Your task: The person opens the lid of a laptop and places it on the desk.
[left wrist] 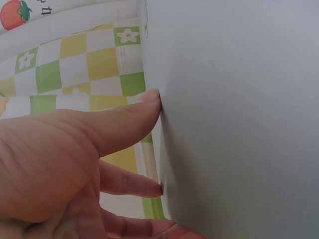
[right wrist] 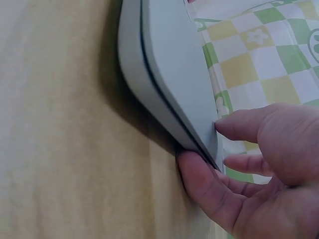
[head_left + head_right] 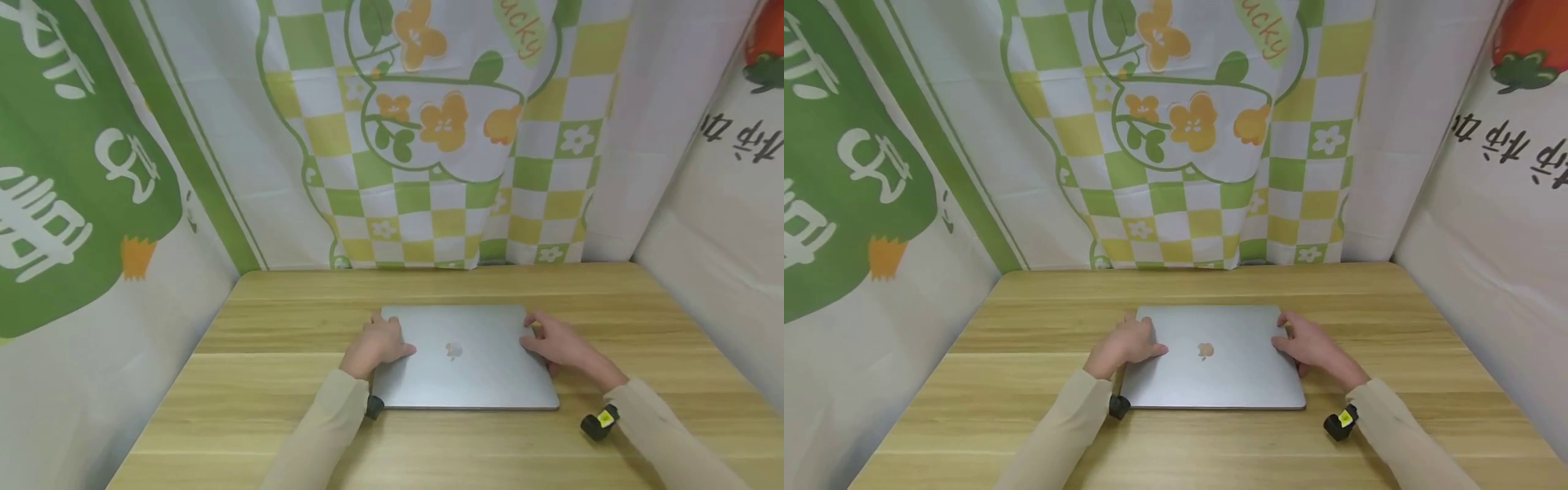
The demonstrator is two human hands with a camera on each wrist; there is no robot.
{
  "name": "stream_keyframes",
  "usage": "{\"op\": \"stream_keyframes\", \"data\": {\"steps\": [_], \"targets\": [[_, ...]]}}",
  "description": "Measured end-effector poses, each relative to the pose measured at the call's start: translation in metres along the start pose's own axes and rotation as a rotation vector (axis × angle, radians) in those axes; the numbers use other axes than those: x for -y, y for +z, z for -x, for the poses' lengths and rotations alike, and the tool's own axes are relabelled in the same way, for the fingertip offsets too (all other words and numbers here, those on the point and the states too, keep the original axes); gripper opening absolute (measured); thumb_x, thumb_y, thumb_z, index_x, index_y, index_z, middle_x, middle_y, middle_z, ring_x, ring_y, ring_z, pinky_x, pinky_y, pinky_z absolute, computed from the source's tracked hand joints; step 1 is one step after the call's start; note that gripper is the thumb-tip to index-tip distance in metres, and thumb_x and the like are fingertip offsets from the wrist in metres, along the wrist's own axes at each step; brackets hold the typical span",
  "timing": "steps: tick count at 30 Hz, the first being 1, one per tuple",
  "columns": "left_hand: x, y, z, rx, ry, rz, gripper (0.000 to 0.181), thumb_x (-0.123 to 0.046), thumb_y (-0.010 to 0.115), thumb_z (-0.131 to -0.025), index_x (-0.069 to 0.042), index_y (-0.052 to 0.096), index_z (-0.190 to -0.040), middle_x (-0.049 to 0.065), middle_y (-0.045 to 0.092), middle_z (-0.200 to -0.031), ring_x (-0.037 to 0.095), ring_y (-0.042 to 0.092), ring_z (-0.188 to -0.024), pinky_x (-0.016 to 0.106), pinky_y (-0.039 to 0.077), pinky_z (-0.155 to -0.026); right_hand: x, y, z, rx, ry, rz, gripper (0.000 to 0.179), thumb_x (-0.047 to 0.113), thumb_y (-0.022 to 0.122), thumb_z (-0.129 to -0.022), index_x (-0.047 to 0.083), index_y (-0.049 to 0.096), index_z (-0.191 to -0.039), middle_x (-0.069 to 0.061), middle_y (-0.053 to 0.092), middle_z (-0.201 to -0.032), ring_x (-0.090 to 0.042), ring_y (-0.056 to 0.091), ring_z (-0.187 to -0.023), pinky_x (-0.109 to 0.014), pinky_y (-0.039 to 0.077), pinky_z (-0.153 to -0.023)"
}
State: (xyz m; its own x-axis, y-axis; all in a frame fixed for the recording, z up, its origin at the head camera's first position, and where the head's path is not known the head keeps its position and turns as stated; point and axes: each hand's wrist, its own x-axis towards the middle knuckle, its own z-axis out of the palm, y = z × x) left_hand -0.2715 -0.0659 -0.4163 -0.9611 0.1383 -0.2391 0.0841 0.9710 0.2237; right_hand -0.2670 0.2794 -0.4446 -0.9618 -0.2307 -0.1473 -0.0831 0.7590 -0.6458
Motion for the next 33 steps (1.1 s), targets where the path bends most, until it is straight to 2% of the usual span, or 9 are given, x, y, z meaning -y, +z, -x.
{"op": "stream_keyframes", "data": {"steps": [6, 11, 16, 23, 28, 33], "targets": [[0.0, 0.001, 0.002, -0.006, 0.002, -0.006, 0.075, -0.049, 0.067, -0.089, 0.004, 0.048, -0.139, 0.034, 0.038, -0.144, 0.042, 0.057, -0.113, 0.05, 0.057, -0.084, -0.002, 0.002, 0.002, 0.001, -0.008, 0.009, 0.044, 0.022, 0.058, -0.098, 0.0, 0.044, -0.133, -0.009, 0.055, -0.072, -0.019, 0.057, -0.046, -0.033, 0.052, -0.043], [0.001, 0.001, 0.004, 0.009, -0.006, -0.002, 0.076, -0.05, 0.066, -0.09, 0.002, 0.046, -0.141, 0.034, 0.035, -0.147, 0.045, 0.053, -0.12, 0.053, 0.055, -0.089, -0.001, 0.003, 0.004, 0.001, -0.019, 0.025, 0.042, 0.021, 0.058, -0.097, 0.0, 0.044, -0.131, -0.008, 0.056, -0.07, -0.019, 0.058, -0.044, -0.032, 0.05, -0.042], [0.003, 0.002, 0.004, 0.011, 0.006, -0.001, 0.076, -0.051, 0.066, -0.09, 0.002, 0.046, -0.141, 0.033, 0.039, -0.144, 0.044, 0.052, -0.122, 0.053, 0.054, -0.091, 0.001, 0.001, 0.007, 0.027, -0.034, 0.034, 0.042, 0.021, 0.059, -0.097, 0.0, 0.045, -0.131, -0.006, 0.056, -0.068, -0.018, 0.057, -0.046, -0.031, 0.05, -0.043], [0.008, 0.001, 0.006, 0.01, 0.094, -0.025, 0.075, -0.048, 0.066, -0.091, 0.007, 0.047, -0.138, 0.034, 0.042, -0.144, 0.045, 0.051, -0.126, 0.052, 0.05, -0.1, 0.01, -0.011, 0.014, 0.112, -0.107, 0.138, 0.047, 0.029, 0.063, -0.095, 0.001, 0.051, -0.13, -0.002, 0.059, -0.068, -0.013, 0.053, -0.052, -0.028, 0.046, -0.045], [0.013, -0.001, 0.011, 0.014, 0.16, -0.07, 0.07, -0.046, 0.063, -0.093, 0.007, 0.048, -0.137, 0.036, 0.038, -0.147, 0.047, 0.05, -0.129, 0.052, 0.048, -0.103, 0.017, -0.014, 0.02, 0.119, -0.112, 0.211, 0.044, 0.032, 0.064, -0.094, 0.004, 0.056, -0.127, 0.001, 0.059, -0.074, -0.011, 0.052, -0.06, -0.026, 0.044, -0.05], [0.02, 0.0, 0.013, -0.001, 0.215, -0.106, 0.065, -0.047, 0.061, -0.094, 0.004, 0.052, -0.133, 0.035, 0.036, -0.15, 0.046, 0.047, -0.132, 0.052, 0.048, -0.103, 0.023, -0.016, 0.028, 0.109, -0.152, 0.255, 0.039, 0.029, 0.064, -0.095, 0.004, 0.059, -0.123, 0.003, 0.06, -0.077, -0.01, 0.051, -0.064, -0.025, 0.044, -0.053]]}}
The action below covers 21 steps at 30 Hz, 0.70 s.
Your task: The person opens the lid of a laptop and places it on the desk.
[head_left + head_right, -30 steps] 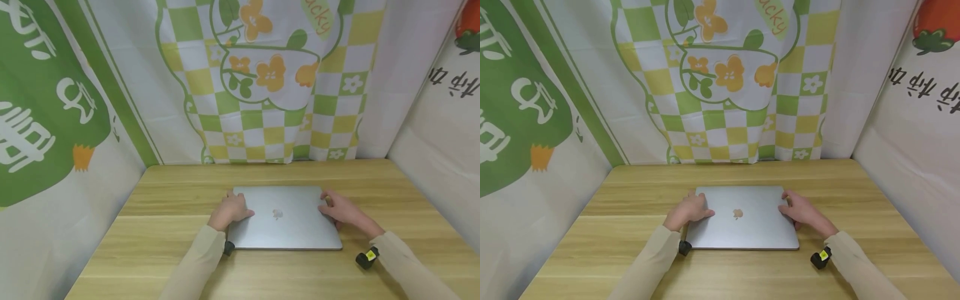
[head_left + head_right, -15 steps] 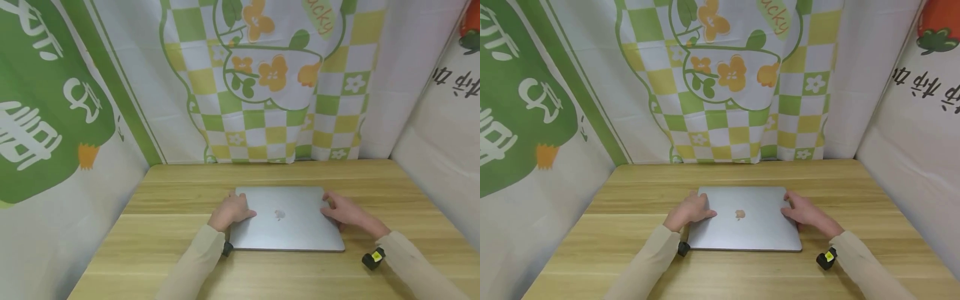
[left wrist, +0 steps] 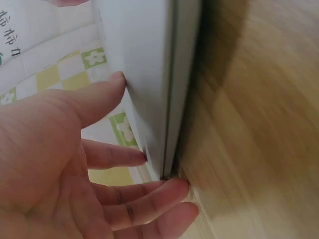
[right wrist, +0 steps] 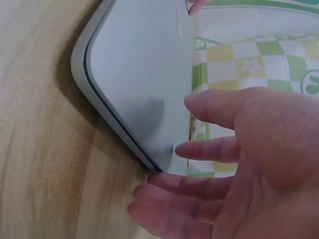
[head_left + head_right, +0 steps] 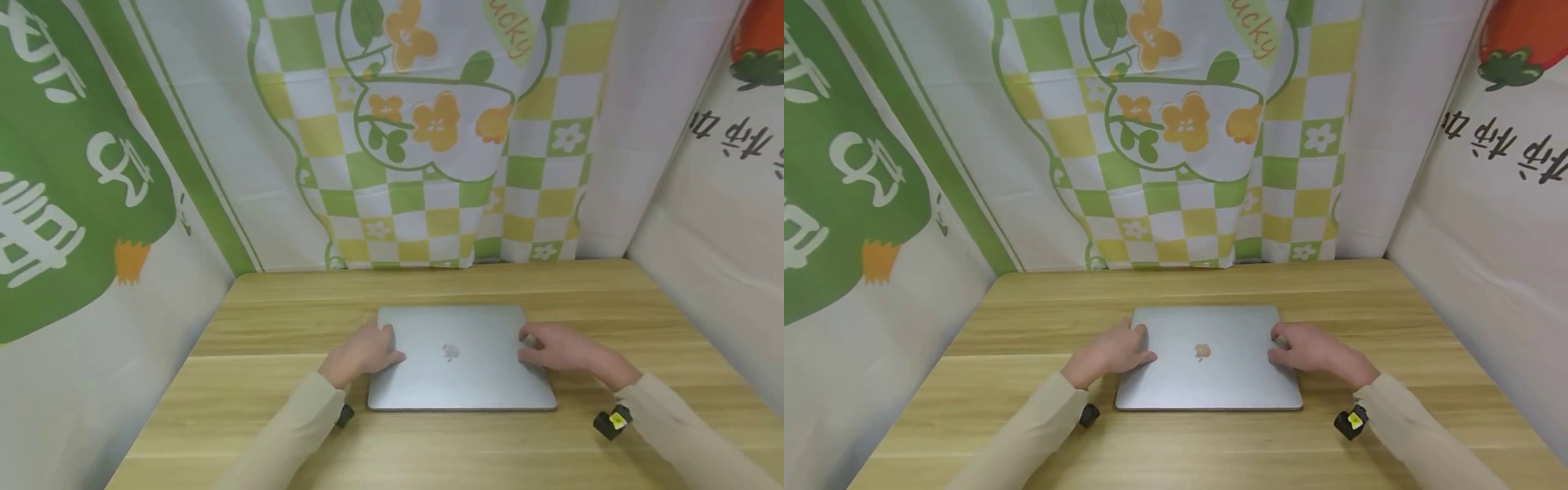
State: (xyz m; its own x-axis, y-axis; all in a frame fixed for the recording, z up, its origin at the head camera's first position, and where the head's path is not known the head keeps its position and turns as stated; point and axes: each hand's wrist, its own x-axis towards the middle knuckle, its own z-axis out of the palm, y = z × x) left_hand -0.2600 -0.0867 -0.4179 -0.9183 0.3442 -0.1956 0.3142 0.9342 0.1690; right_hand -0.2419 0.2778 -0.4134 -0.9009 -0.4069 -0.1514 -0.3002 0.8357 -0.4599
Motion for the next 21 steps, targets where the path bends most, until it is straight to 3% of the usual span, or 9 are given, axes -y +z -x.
{"op": "stream_keyframes", "data": {"steps": [6, 13, 17, 21], "targets": [[0.009, 0.005, 0.002, -0.029, 0.068, -0.028, 0.059, -0.048, 0.06, -0.095, 0.002, 0.056, -0.127, 0.033, 0.049, -0.138, 0.044, 0.054, -0.125, 0.052, 0.049, -0.1, 0.009, -0.002, 0.005, -0.015, -0.015, 0.039, 0.036, 0.03, 0.062, -0.096, 0.003, 0.061, -0.121, 0.002, 0.064, -0.084, -0.008, 0.053, -0.067, -0.024, 0.046, -0.056], [0.017, 0.011, 0.011, -0.052, 0.122, -0.028, 0.054, -0.048, 0.057, -0.096, -0.002, 0.056, -0.125, 0.028, 0.055, -0.129, 0.038, 0.056, -0.117, 0.05, 0.05, -0.096, 0.023, 0.001, 0.009, -0.048, -0.057, 0.099, 0.034, 0.03, 0.062, -0.095, 0.005, 0.065, -0.118, -0.006, 0.07, -0.104, -0.015, 0.063, -0.091, -0.032, 0.054, -0.071], [0.019, 0.013, 0.016, -0.047, 0.13, -0.049, 0.058, -0.049, 0.054, -0.098, -0.004, 0.051, -0.135, 0.027, 0.054, -0.13, 0.036, 0.056, -0.116, 0.049, 0.051, -0.094, 0.031, 0.007, 0.008, -0.056, -0.095, 0.107, 0.029, 0.029, 0.062, -0.096, 0.007, 0.066, -0.115, -0.003, 0.069, -0.102, -0.013, 0.062, -0.09, -0.028, 0.052, -0.07], [0.019, 0.015, 0.016, -0.058, 0.151, -0.071, 0.057, -0.048, 0.052, -0.099, -0.004, 0.051, -0.135, 0.025, 0.056, -0.126, 0.03, 0.057, -0.108, 0.045, 0.052, -0.088, 0.036, 0.014, 0.005, -0.085, -0.124, 0.105, 0.027, 0.026, 0.062, -0.096, 0.006, 0.067, -0.114, -0.001, 0.069, -0.098, -0.009, 0.06, -0.086, -0.025, 0.051, -0.068]]}}
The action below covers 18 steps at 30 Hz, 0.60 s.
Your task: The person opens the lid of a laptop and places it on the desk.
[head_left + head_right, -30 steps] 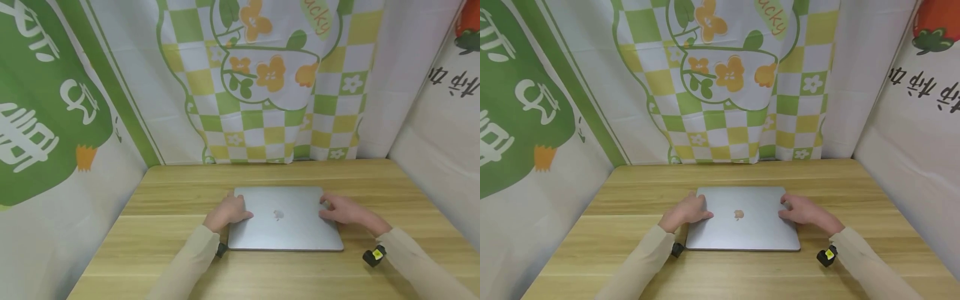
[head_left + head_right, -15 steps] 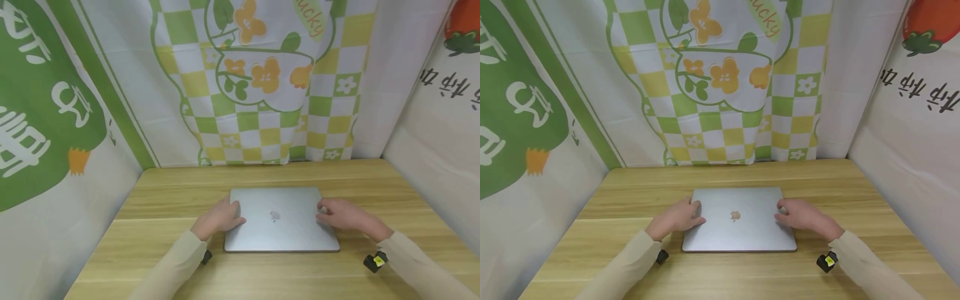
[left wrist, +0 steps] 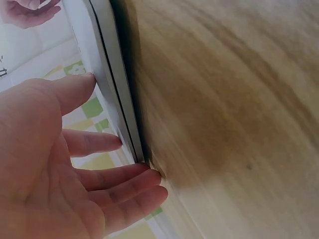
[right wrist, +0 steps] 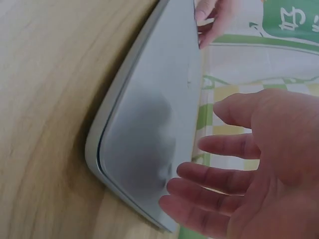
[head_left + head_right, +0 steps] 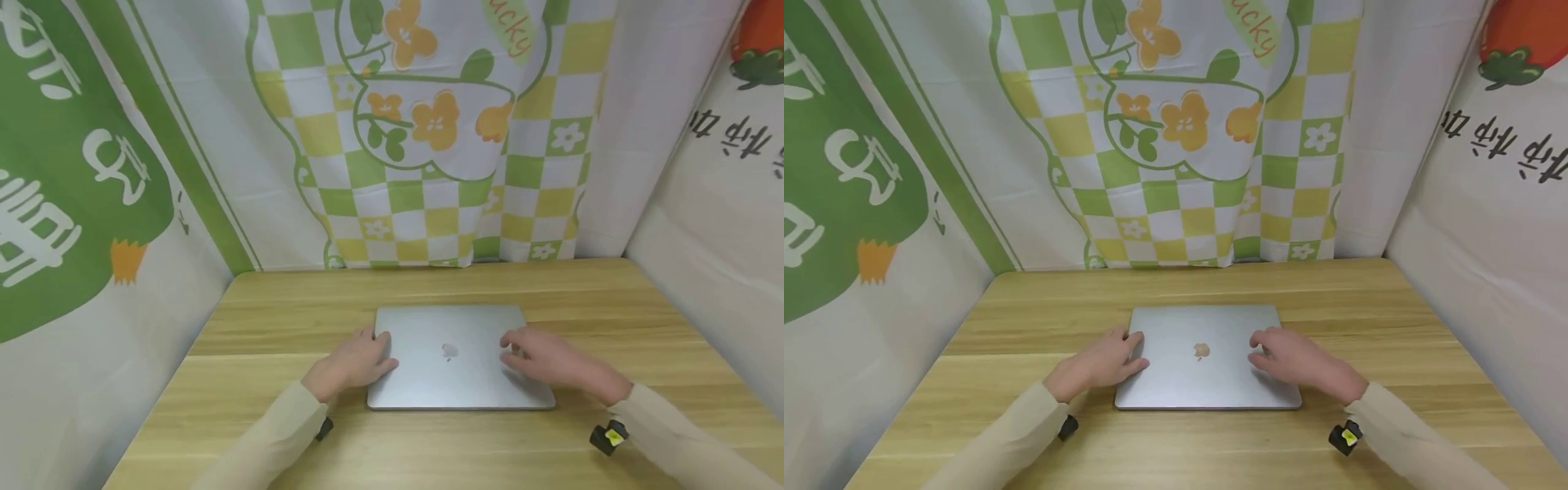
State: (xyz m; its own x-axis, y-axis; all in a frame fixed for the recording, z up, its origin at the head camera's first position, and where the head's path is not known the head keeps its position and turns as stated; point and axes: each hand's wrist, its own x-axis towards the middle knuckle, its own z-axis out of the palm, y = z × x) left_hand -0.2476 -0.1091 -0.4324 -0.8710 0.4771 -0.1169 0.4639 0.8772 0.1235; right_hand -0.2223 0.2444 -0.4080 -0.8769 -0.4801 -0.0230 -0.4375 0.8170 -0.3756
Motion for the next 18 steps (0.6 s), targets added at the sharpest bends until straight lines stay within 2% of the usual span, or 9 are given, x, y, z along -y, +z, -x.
{"op": "stream_keyframes", "data": {"steps": [7, 11, 14, 18], "targets": [[0.001, 0.0, 0.003, -0.004, 0.034, 0.003, 0.054, -0.047, 0.052, -0.099, -0.004, 0.053, -0.131, 0.022, 0.058, -0.12, 0.026, 0.055, -0.1, 0.043, 0.051, -0.086, 0.008, 0.012, -0.003, -0.05, -0.124, 0.074, 0.028, 0.026, 0.061, -0.096, 0.006, 0.068, -0.113, -0.005, 0.069, -0.102, -0.017, 0.063, -0.092, -0.033, 0.055, -0.077], [0.001, -0.001, 0.008, 0.006, 0.035, 0.025, 0.056, -0.047, 0.051, -0.1, -0.004, 0.05, -0.136, 0.024, 0.055, -0.129, 0.033, 0.055, -0.116, 0.047, 0.05, -0.097, 0.012, 0.02, -0.004, -0.049, -0.171, 0.098, 0.028, 0.028, 0.06, -0.097, 0.009, 0.068, -0.115, -0.004, 0.068, -0.11, -0.02, 0.062, -0.101, -0.039, 0.055, -0.085], [0.001, -0.002, 0.012, -0.005, 0.042, 0.021, 0.055, -0.046, 0.051, -0.1, -0.004, 0.05, -0.135, 0.025, 0.055, -0.131, 0.036, 0.055, -0.12, 0.049, 0.049, -0.099, 0.017, 0.026, -0.003, -0.041, -0.19, 0.114, 0.03, 0.03, 0.06, -0.097, 0.011, 0.067, -0.119, -0.004, 0.066, -0.115, -0.022, 0.061, -0.107, -0.042, 0.054, -0.09], [-0.001, -0.003, 0.016, -0.018, 0.058, 0.006, 0.051, -0.045, 0.054, -0.099, -0.004, 0.053, -0.13, 0.022, 0.058, -0.121, 0.03, 0.058, -0.107, 0.046, 0.052, -0.09, 0.025, 0.031, -0.002, -0.034, -0.217, 0.131, 0.032, 0.031, 0.059, -0.097, 0.012, 0.065, -0.122, -0.004, 0.064, -0.118, -0.022, 0.06, -0.11, -0.042, 0.054, -0.092]]}}
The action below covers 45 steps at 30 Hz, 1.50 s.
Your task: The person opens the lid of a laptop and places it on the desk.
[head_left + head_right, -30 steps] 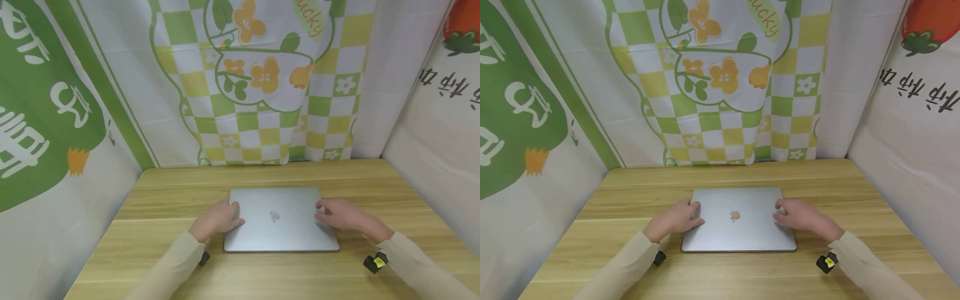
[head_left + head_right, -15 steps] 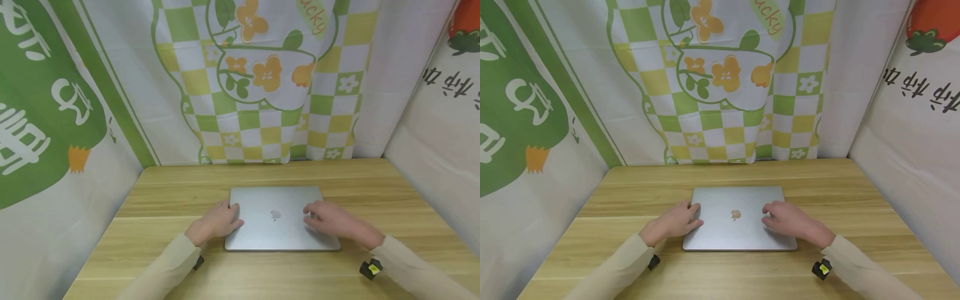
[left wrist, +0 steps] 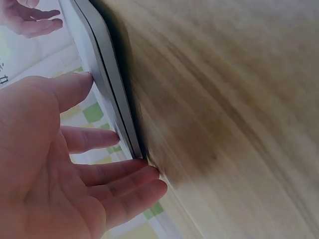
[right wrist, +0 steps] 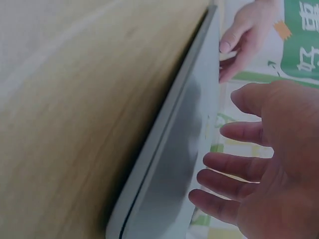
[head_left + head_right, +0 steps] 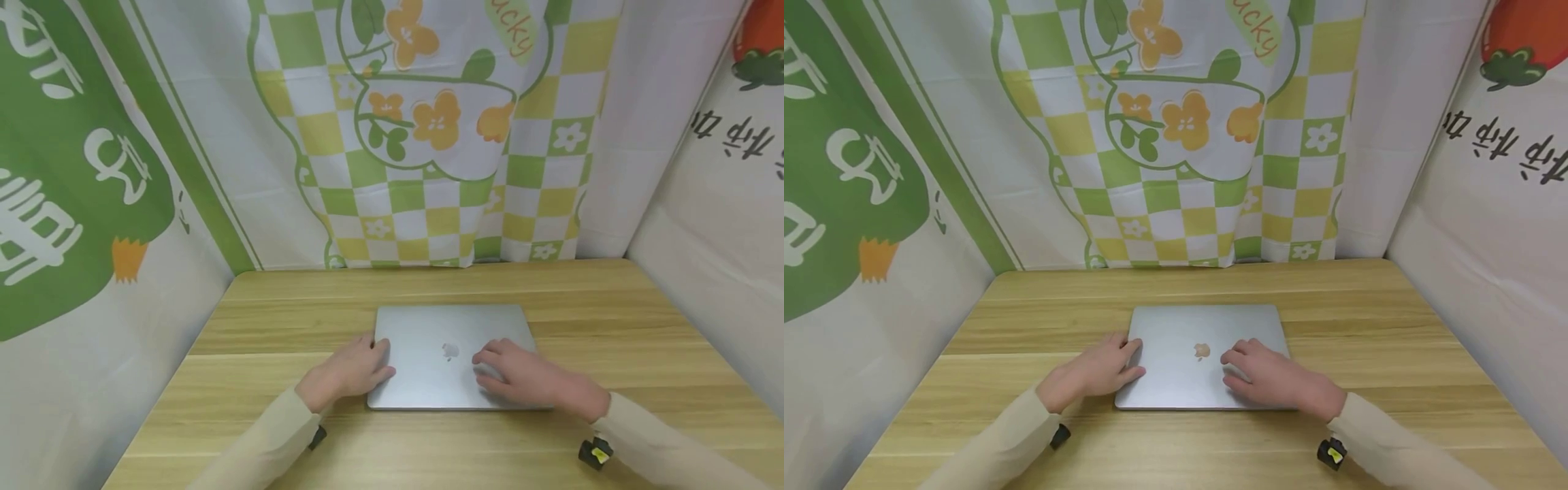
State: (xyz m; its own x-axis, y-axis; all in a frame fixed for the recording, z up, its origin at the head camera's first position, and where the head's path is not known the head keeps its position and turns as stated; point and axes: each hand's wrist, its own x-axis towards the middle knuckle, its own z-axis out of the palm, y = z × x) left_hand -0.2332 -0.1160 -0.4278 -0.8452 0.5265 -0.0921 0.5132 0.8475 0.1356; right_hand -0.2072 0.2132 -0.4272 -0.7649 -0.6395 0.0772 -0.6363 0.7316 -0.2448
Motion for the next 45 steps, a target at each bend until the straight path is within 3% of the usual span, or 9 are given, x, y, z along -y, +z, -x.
{"op": "stream_keyframes", "data": {"steps": [11, 17, 27, 36, 45], "targets": [[-0.001, 0.002, 0.006, -0.014, 0.025, -0.023, 0.052, -0.045, 0.053, -0.099, -0.004, 0.053, -0.131, 0.02, 0.058, -0.12, 0.028, 0.058, -0.104, 0.044, 0.055, -0.084, 0.013, 0.01, -0.004, 0.004, -0.1, 0.097, 0.033, 0.029, 0.061, -0.096, 0.011, 0.063, -0.124, -0.005, 0.064, -0.119, -0.022, 0.059, -0.11, -0.041, 0.054, -0.093], [0.001, 0.005, 0.009, -0.007, 0.027, -0.016, 0.057, -0.045, 0.051, -0.1, -0.003, 0.048, -0.14, 0.024, 0.054, -0.132, 0.034, 0.056, -0.119, 0.048, 0.051, -0.098, 0.017, 0.014, -0.003, 0.038, -0.107, 0.162, 0.036, 0.034, 0.059, -0.097, 0.013, 0.061, -0.127, -0.009, 0.061, -0.125, -0.025, 0.057, -0.116, -0.044, 0.053, -0.096], [0.0, 0.006, 0.012, 0.021, 0.006, -0.018, 0.063, -0.048, 0.046, -0.102, -0.003, 0.042, -0.147, 0.028, 0.043, -0.146, 0.04, 0.046, -0.135, 0.052, 0.042, -0.11, 0.023, 0.013, 0.001, 0.067, -0.125, 0.257, 0.044, 0.04, 0.058, -0.097, 0.014, 0.058, -0.132, -0.015, 0.057, -0.129, -0.03, 0.056, -0.119, -0.046, 0.052, -0.099], [-0.002, 0.008, 0.018, 0.052, -0.007, -0.02, 0.067, -0.048, 0.043, -0.102, 0.0, 0.037, -0.149, 0.03, 0.031, -0.155, 0.044, 0.039, -0.14, 0.053, 0.039, -0.113, 0.021, 0.01, 0.003, 0.14, -0.145, 0.264, 0.056, 0.048, 0.056, -0.097, 0.014, 0.051, -0.14, -0.016, 0.051, -0.14, -0.03, 0.052, -0.127, -0.047, 0.05, -0.101], [0.001, 0.007, 0.023, 0.078, -0.004, -0.038, 0.072, -0.051, 0.039, -0.103, 0.004, 0.034, -0.149, 0.027, 0.028, -0.157, 0.041, 0.035, -0.143, 0.05, 0.034, -0.117, 0.018, 0.013, 0.003, 0.129, -0.201, 0.362, 0.054, 0.047, 0.054, -0.098, 0.015, 0.049, -0.142, -0.016, 0.05, -0.141, -0.029, 0.052, -0.127, -0.046, 0.05, -0.102]]}}
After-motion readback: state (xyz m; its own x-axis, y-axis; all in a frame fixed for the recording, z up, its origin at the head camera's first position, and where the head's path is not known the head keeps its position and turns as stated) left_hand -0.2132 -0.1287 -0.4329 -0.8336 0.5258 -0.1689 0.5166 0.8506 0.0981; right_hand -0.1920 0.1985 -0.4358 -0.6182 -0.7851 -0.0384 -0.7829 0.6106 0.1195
